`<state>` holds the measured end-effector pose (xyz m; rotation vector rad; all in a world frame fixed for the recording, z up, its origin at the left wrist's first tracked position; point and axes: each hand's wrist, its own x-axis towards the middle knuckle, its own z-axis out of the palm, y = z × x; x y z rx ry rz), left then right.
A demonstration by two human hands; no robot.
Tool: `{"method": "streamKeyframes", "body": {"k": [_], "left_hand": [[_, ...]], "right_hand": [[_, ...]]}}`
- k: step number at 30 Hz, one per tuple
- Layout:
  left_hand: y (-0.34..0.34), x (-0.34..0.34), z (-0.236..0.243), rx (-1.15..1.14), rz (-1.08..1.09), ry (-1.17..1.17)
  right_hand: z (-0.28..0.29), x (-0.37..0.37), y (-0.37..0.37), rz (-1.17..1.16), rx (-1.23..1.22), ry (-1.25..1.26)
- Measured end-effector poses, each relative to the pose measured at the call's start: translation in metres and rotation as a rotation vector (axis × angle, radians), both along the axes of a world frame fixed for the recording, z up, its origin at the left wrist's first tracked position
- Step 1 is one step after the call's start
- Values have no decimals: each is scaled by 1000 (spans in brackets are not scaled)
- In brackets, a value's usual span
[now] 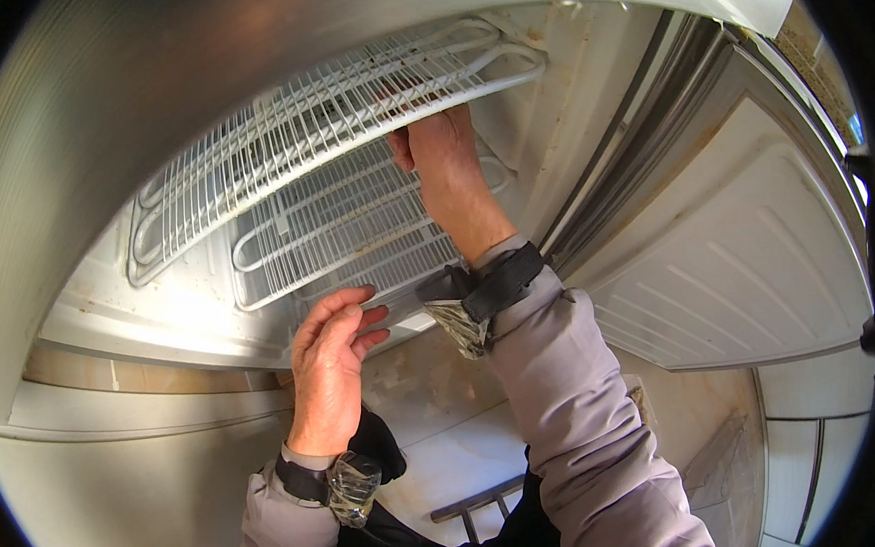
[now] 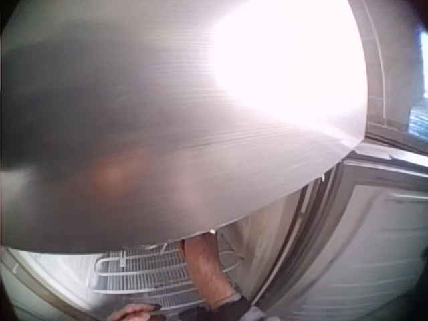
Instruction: The person unpacks a white dome security camera from its box and places the packaging on a counter. Then the person retrieves a thin metal rod and uses it to poke and adjust a wire inside the top of an open freezer compartment.
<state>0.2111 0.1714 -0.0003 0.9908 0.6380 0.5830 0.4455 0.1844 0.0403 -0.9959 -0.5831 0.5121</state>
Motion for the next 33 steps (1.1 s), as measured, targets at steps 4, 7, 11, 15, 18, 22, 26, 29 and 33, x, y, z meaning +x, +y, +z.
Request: {"method": "streamKeyframes", "body": {"k": [4,7,11,15,18,22,26,29,33], "left_hand": [[1,1,0,3,-3,4],[-1,1,-1,-2,11,16],[0,5,-1,-3,8,19],[1,7,-2,11,-8,9],[0,7,-3,11,-7,8],[0,6,-2,26,16,21],[-2,7,1,34,21,21],[-1,7,1,29,20,30],[0,8,1,24,24,38]], "right_hand": [[-4,4,8,-34,56,108],[-2,7,9,-49,-50,-23],[9,4,5,-8,-145,29],[12,-4,-5,139,-25,313],[11,-4,-8,154,22,267],[7,-5,-10,142,-4,270],[1,-9,-10,95,12,278],[-4,-10,-4,73,108,221],[-11,-8,0,12,-19,121]]}}
